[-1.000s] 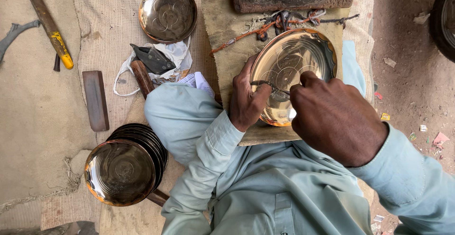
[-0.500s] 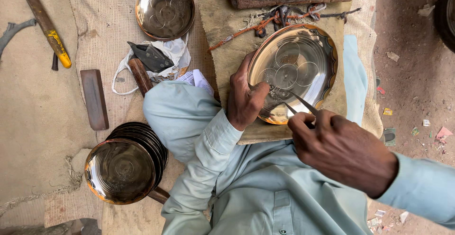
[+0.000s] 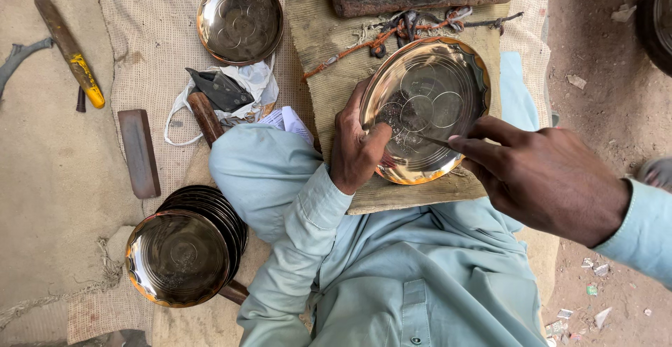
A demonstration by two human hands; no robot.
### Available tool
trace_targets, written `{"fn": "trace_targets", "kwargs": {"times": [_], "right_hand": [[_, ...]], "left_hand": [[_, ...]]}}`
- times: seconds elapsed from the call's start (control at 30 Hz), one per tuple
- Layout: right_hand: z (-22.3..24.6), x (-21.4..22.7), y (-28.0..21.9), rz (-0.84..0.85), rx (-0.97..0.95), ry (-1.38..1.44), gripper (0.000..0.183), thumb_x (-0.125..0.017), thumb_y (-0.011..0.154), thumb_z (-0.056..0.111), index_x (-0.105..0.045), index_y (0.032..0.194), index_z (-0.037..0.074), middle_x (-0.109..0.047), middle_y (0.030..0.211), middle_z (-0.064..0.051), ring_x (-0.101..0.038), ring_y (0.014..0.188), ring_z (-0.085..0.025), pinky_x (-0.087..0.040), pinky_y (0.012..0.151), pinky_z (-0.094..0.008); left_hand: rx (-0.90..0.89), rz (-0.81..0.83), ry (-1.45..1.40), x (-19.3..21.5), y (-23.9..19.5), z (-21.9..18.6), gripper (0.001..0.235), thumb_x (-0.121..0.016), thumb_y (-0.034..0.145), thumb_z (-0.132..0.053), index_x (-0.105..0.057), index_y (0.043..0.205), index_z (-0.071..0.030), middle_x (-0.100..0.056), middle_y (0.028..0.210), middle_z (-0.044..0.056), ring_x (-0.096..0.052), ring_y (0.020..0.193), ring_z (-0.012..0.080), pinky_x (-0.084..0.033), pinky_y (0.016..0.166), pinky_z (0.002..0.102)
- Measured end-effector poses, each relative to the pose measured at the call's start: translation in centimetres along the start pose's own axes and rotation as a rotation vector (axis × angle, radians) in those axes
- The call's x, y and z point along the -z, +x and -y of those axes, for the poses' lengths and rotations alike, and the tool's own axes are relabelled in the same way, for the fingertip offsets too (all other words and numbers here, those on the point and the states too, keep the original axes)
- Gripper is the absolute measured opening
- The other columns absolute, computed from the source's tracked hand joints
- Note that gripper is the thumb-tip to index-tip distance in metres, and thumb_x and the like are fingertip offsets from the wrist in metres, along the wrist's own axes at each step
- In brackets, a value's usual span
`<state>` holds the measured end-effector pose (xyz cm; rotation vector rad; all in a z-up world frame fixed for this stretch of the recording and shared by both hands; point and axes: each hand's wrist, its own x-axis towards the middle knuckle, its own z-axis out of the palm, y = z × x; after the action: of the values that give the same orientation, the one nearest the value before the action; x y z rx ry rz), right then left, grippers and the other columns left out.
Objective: The person sits on the ground and uses a metal engraving tool to carve circular patterns into the surface of a brass plate. They periodically rotate the plate and sharpen the tool on a rectangular sharpening stone before continuing the engraving.
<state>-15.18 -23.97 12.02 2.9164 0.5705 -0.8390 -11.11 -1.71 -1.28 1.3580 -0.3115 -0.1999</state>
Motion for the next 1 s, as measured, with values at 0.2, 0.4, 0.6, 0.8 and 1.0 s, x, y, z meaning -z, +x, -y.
{"fn": "trace_targets", "kwargs": {"times": [0.2,0.4,0.6,0.8,1.0], "right_hand": [[0.5,-0.3,-0.8,-0.301,-0.022,0.397,0.03,-0.071,0.089,0.022,-0.073,0.114,0.006,-0.075,0.09,-0.013,-0.068,0.05,-0.027,-0.057,0.051,-0.04],[0.5,-1.4,-1.7,-0.179,-0.291,0.55,0.037,-0.074,0.092,0.024,-0.073,0.129,0.016,-0.075,0.076,-0.009,-0.064,0.051,-0.02,-0.054,0.049,-0.035],[0.7,-2.6,-2.1,-0.391,-0.135,0.662,0.035,-0.071,0.085,0.012,-0.073,0.12,0.008,-0.075,0.08,-0.011,-0.068,0.049,-0.019,-0.055,0.046,-0.033],[0.5,-2.4,-2.0,-0.351,-0.139,0.645,0.036,-0.07,0.085,0.012,-0.072,0.12,0.008,-0.075,0.083,-0.011,-0.071,0.051,-0.019,-0.058,0.048,-0.031],[0.5,-2.5,-2.0,-0.364,-0.126,0.629,0.036,-0.071,0.084,0.012,-0.073,0.12,0.008,-0.076,0.085,-0.011,-0.071,0.052,-0.02,-0.059,0.049,-0.032]], "left_hand": [[0.095,0.077,-0.071,0.5,-0.7,-0.4,0.073,-0.051,0.081,-0.003,-0.042,0.152,0.008,-0.06,0.139,0.019,-0.058,0.126,0.0258,-0.046,0.115,0.035],[0.181,0.119,-0.187,0.2,-1.6,0.4,0.081,-0.056,0.079,0.0,-0.033,0.156,0.007,-0.051,0.146,0.018,-0.05,0.136,0.0244,-0.04,0.119,0.034],[0.153,0.106,-0.025,0.0,-2.0,1.0,0.084,-0.055,0.078,0.001,-0.03,0.158,0.007,-0.051,0.149,0.019,-0.05,0.139,0.0255,-0.038,0.121,0.034],[0.186,0.126,-0.083,0.0,-2.1,1.5,0.085,-0.056,0.079,0.0,-0.027,0.159,0.006,-0.051,0.144,0.018,-0.052,0.134,0.0253,-0.042,0.119,0.034],[0.204,0.115,-0.066,0.1,-2.1,1.7,0.084,-0.056,0.079,0.001,-0.028,0.158,0.008,-0.051,0.145,0.019,-0.052,0.133,0.0257,-0.042,0.118,0.035]]}}
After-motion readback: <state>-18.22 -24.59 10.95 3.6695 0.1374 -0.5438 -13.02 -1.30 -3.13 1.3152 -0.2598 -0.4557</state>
